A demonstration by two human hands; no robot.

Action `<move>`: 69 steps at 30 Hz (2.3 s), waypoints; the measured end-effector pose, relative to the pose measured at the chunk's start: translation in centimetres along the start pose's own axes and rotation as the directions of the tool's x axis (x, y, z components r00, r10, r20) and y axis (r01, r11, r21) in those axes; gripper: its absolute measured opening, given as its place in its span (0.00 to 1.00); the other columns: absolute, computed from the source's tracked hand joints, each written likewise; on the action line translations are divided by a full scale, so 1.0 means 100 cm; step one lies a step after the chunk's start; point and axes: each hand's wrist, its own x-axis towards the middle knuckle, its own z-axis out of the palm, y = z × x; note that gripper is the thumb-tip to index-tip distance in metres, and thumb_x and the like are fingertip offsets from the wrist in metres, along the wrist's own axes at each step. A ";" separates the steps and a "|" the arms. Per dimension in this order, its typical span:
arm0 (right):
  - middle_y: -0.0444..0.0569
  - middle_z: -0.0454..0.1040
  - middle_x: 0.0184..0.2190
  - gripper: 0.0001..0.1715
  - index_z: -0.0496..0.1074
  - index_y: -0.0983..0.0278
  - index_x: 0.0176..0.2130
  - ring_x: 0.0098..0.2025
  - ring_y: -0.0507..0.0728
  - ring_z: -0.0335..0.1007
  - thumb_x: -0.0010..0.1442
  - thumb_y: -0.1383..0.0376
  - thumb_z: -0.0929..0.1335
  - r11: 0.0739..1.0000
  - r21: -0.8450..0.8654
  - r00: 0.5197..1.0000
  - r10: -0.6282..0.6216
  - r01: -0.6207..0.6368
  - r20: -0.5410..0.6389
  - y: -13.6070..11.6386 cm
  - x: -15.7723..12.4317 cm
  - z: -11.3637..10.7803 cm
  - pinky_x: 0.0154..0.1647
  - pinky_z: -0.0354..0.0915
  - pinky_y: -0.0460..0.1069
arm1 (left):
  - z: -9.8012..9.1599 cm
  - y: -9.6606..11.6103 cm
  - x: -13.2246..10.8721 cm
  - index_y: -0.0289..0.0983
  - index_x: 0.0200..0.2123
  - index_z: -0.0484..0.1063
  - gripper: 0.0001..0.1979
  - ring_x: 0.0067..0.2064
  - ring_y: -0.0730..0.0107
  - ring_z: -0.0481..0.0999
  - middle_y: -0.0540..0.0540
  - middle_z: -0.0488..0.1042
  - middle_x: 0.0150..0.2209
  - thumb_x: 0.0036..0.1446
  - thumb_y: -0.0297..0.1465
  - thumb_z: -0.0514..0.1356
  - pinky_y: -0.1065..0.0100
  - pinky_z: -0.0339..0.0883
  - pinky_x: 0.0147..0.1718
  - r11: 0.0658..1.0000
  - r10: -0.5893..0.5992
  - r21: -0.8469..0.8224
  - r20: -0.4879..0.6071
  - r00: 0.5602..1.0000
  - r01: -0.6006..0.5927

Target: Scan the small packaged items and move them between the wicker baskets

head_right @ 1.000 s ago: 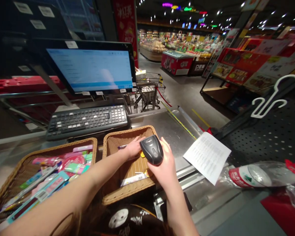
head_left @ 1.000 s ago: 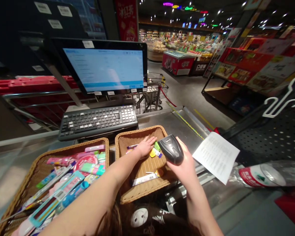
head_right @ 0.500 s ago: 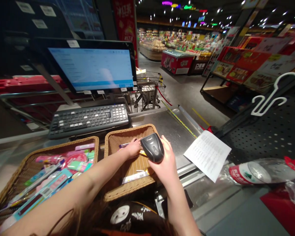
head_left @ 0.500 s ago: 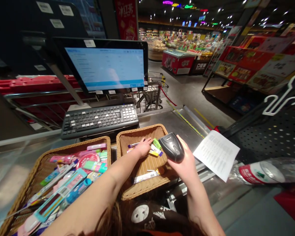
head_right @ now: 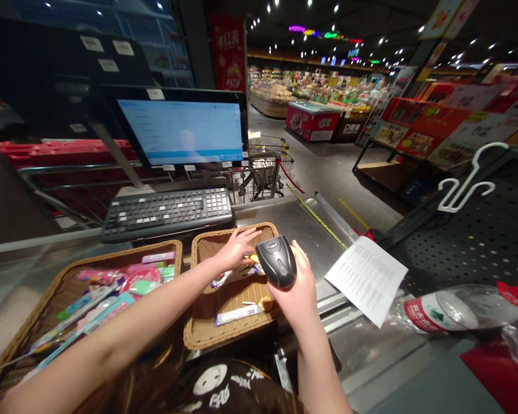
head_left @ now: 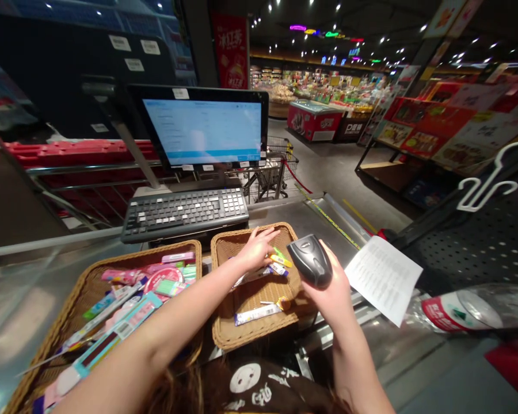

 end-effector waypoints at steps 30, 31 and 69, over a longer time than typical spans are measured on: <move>0.58 0.64 0.60 0.34 0.63 0.61 0.58 0.69 0.73 0.48 0.52 0.68 0.68 0.889 0.094 0.841 -0.455 0.449 0.294 -0.117 -0.032 0.038 0.65 0.51 0.74 | -0.165 0.003 -0.190 0.46 0.43 0.80 0.11 0.71 0.52 0.50 0.46 0.48 0.71 0.57 0.30 0.62 0.39 0.35 0.66 0.886 -0.212 0.190 -0.644 0.735 0.423; 0.58 0.64 0.61 0.34 0.64 0.61 0.58 0.69 0.73 0.49 0.51 0.69 0.68 0.889 0.094 0.836 -0.453 0.447 0.308 -0.119 -0.032 0.041 0.66 0.50 0.75 | -0.165 0.000 -0.193 0.46 0.43 0.80 0.11 0.70 0.52 0.51 0.46 0.48 0.71 0.57 0.30 0.62 0.39 0.35 0.66 0.881 -0.217 0.193 -0.646 0.732 0.432; 0.56 0.71 0.54 0.27 0.73 0.61 0.49 0.66 0.73 0.56 0.47 0.68 0.71 0.901 0.190 0.787 -0.433 0.390 0.439 -0.149 -0.037 0.107 0.63 0.54 0.72 | -0.130 -0.033 -0.307 0.45 0.41 0.80 0.09 0.67 0.50 0.59 0.41 0.55 0.69 0.58 0.32 0.61 0.35 0.39 0.64 0.733 -0.507 0.105 -0.574 0.643 0.672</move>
